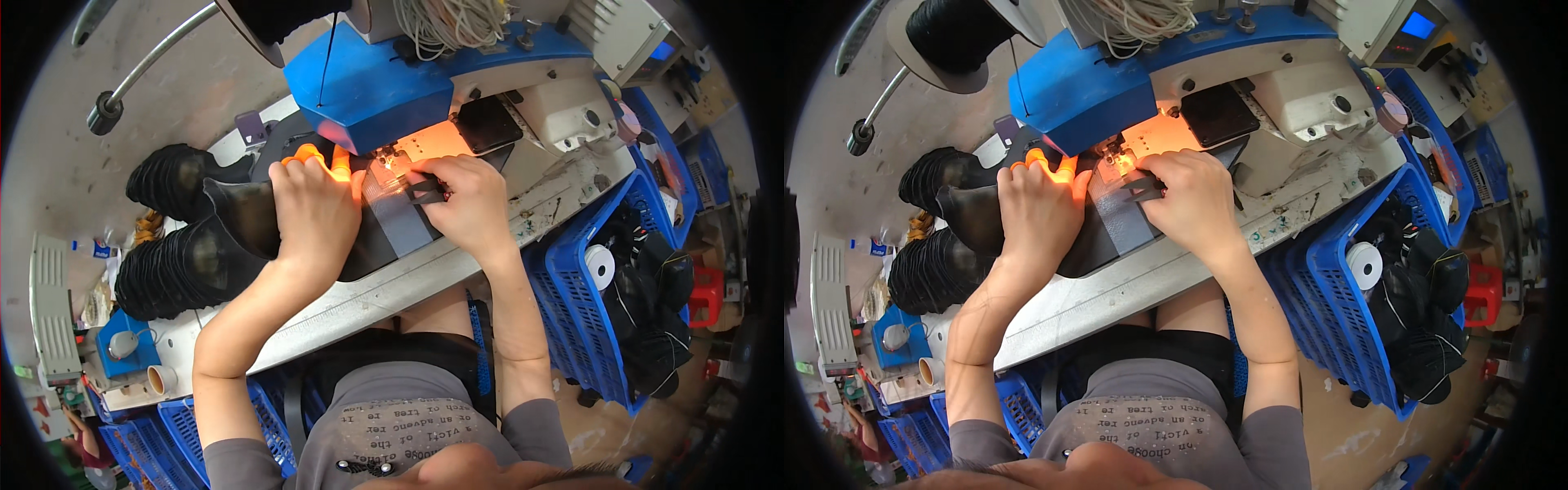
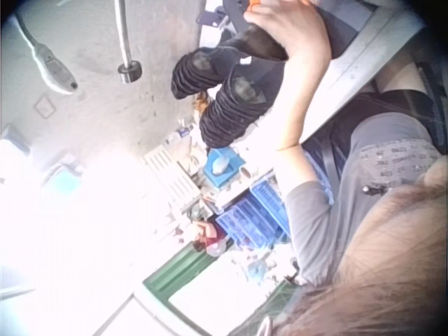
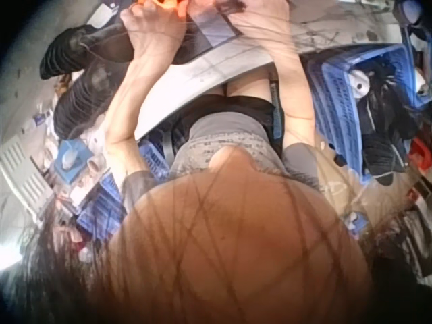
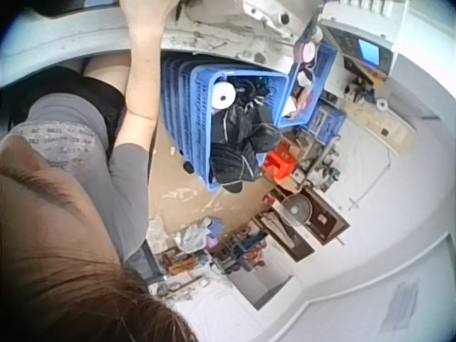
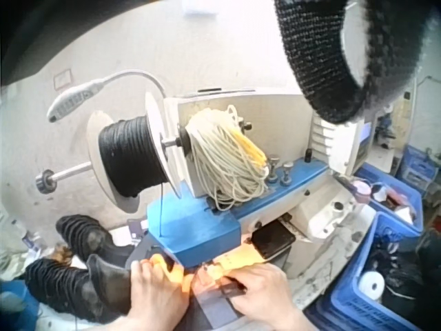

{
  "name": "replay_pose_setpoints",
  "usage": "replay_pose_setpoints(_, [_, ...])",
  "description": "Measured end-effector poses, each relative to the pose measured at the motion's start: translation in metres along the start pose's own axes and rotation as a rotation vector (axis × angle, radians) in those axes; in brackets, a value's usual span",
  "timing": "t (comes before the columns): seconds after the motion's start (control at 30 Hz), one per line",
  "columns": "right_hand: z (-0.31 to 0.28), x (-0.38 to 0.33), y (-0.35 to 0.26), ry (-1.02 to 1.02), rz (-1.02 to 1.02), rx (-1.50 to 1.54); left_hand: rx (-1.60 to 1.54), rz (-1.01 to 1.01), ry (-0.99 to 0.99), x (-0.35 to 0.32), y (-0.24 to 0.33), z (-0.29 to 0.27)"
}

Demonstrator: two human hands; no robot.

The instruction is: The person uses a sewing machine to stitch black boots. They guide the boots under the needle, align the edges, and operate the machine to sew seams. The person handles the boots one at a time, adjusting their position as needed.

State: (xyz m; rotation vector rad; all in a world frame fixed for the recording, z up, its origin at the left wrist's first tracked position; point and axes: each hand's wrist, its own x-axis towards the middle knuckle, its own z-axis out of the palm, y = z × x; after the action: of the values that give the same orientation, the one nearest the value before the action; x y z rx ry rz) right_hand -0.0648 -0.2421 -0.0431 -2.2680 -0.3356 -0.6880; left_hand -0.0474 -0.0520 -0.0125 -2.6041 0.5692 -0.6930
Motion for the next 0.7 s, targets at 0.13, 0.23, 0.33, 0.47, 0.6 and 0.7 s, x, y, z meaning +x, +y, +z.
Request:
replay_pose_setpoints(0.13, [-0.021,0.004,-0.012,-0.188,0.012,0.053,0.033,-0.013,-0.027,-0.005,-0.007,0.001])
replay_pose_setpoints(0.23, [-0.023,0.0,-0.008,-0.201,-0.1,-0.047,0.016,-0.038,-0.083,-0.01,-0.007,-0.007])
replay_pose_setpoints(0.33, [-0.02,-0.004,-0.026,-0.147,-0.196,-0.331,0.005,-0.065,-0.096,-0.017,-0.004,-0.011])
replay_pose_setpoints(0.47, [-0.009,-0.003,-0.03,-0.162,-0.174,-0.421,-0.014,-0.083,-0.186,-0.02,-0.002,-0.015])
replay_pose_setpoints(0.6, [0.006,0.001,-0.025,-0.157,-0.143,-0.452,-0.093,-0.107,-0.183,-0.022,-0.001,-0.018])
replay_pose_setpoints(0.7, [0.01,0.005,-0.024,-0.183,-0.12,-0.465,-0.142,-0.116,-0.144,-0.025,0.0,-0.014])
